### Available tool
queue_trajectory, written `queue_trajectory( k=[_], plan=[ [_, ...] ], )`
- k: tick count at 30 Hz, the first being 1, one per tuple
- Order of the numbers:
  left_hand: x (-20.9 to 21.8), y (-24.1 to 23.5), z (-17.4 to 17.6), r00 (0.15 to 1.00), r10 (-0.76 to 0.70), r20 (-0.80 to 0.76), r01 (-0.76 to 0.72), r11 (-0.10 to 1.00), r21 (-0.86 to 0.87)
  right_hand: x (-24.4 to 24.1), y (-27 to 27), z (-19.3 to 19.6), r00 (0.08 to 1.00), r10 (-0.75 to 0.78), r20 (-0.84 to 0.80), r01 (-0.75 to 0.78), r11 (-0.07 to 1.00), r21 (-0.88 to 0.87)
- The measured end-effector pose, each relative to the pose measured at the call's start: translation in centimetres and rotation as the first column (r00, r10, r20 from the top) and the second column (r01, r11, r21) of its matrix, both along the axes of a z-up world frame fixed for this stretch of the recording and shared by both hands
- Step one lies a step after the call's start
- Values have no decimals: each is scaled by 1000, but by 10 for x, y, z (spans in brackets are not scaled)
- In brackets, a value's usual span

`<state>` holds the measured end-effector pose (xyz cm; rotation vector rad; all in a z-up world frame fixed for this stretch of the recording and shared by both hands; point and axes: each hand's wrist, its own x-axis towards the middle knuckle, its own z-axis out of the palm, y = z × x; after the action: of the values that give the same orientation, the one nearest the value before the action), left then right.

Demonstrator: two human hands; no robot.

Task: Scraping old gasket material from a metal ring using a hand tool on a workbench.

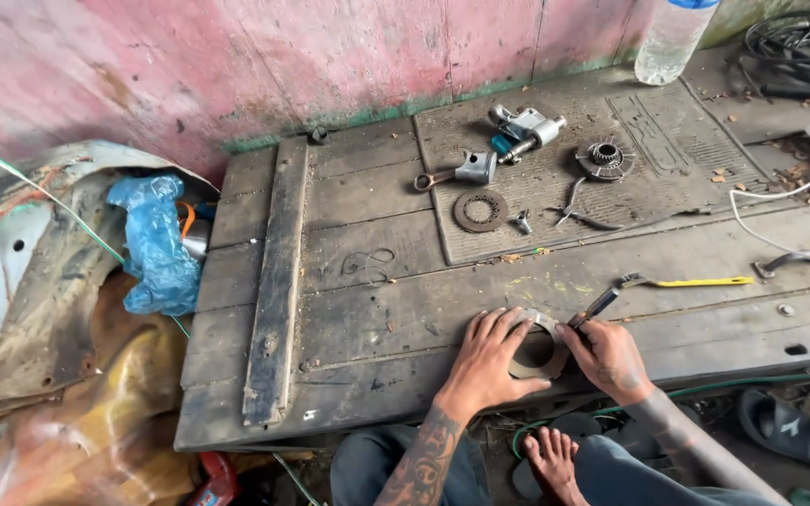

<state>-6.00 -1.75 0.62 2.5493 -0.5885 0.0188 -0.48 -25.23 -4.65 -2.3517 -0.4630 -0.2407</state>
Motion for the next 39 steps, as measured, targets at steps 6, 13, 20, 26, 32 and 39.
queue_trajectory(
  k=[6, 13, 20, 26, 32, 39],
  plan=[
    [2, -1, 0, 1000, 9, 16, -9, 1000, -2, 1, 0, 12, 993, -30, -115, 34, 999, 33],
    [0, -1, -6, 1000, 10, 6, -10, 1000, -16, -4, 2, 21, 979, 37, -202, -25, 998, 65],
    [-2, -1, -6, 1000, 7, -27, -8, 999, -31, -7, -3, 14, 968, 126, -218, -122, 992, 33],
    [0, -2, -8, 1000, 18, 7, -18, 1000, -18, -10, 1, 25, 966, 151, -212, -133, 986, 96],
    [0, 0, -5, 1000, 9, -16, -9, 1000, -11, -8, -3, 17, 970, 153, -188, -140, 987, 81],
    [10, 3, 3, 998, 14, -56, -15, 1000, -24, 2, 4, 31, 979, 88, -186, -74, 994, 84]
  ],
)
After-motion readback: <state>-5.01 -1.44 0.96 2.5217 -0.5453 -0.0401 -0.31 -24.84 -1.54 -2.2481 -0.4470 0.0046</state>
